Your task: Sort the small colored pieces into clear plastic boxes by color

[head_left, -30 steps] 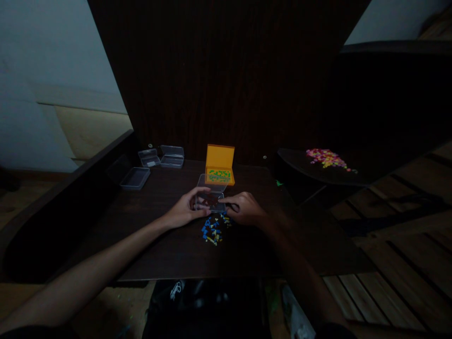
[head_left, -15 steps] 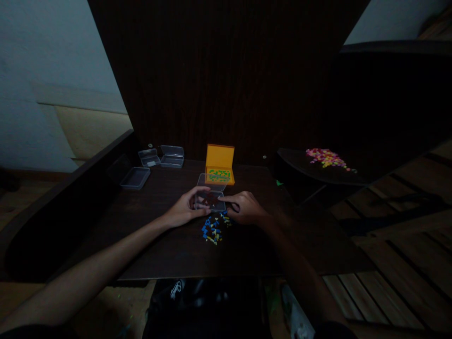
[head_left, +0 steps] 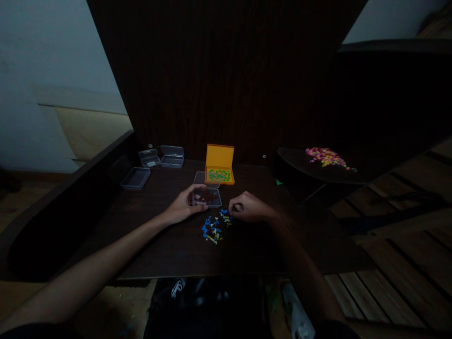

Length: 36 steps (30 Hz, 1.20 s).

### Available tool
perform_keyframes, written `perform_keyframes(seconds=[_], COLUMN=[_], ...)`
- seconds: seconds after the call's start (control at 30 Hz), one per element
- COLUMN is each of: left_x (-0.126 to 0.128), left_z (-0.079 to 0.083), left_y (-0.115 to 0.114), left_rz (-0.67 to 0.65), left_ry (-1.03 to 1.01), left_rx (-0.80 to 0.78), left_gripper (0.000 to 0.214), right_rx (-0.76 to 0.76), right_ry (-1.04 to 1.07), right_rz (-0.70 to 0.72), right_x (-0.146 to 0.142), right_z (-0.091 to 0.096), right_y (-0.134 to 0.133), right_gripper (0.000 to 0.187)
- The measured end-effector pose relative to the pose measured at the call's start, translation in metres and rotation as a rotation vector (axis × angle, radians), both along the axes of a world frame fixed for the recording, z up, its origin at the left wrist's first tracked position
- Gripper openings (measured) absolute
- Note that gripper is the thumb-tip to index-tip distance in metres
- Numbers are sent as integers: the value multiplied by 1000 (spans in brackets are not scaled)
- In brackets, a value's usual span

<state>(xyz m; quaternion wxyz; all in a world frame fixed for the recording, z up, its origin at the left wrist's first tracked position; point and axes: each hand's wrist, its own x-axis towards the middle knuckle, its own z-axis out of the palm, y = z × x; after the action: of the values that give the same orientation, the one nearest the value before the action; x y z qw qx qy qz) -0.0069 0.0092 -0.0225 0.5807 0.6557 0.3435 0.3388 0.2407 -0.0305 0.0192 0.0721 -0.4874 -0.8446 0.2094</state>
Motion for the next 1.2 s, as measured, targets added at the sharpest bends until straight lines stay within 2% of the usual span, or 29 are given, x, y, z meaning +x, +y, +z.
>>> perform_keyframes(seconds=[0.17,0.3,0.5,0.73,1.2], left_x=[-1,-1,-1,-1,-1], left_z=[-1,0,1,-1,1], left_y=[1,1,0,-1,-1], left_rz=[-10,-9,-10,-5,-6], left_ry=[-8,-2,-1,-39,-42], left_rx=[-1,-3,-23,-29,-29], left_gripper=[64,63,64,65,62], right_rx=[-104,-123,-79,-72,-43], right_ry=[45,37,-43,-48,-129], right_rz=[128,173,148,191,126], right_x=[1,1,-4,-5,-11], right_z=[-2,-4,-1,-4,-1], right_y=[0,1,0,-1,-4], right_gripper=[18,22,17,18,15])
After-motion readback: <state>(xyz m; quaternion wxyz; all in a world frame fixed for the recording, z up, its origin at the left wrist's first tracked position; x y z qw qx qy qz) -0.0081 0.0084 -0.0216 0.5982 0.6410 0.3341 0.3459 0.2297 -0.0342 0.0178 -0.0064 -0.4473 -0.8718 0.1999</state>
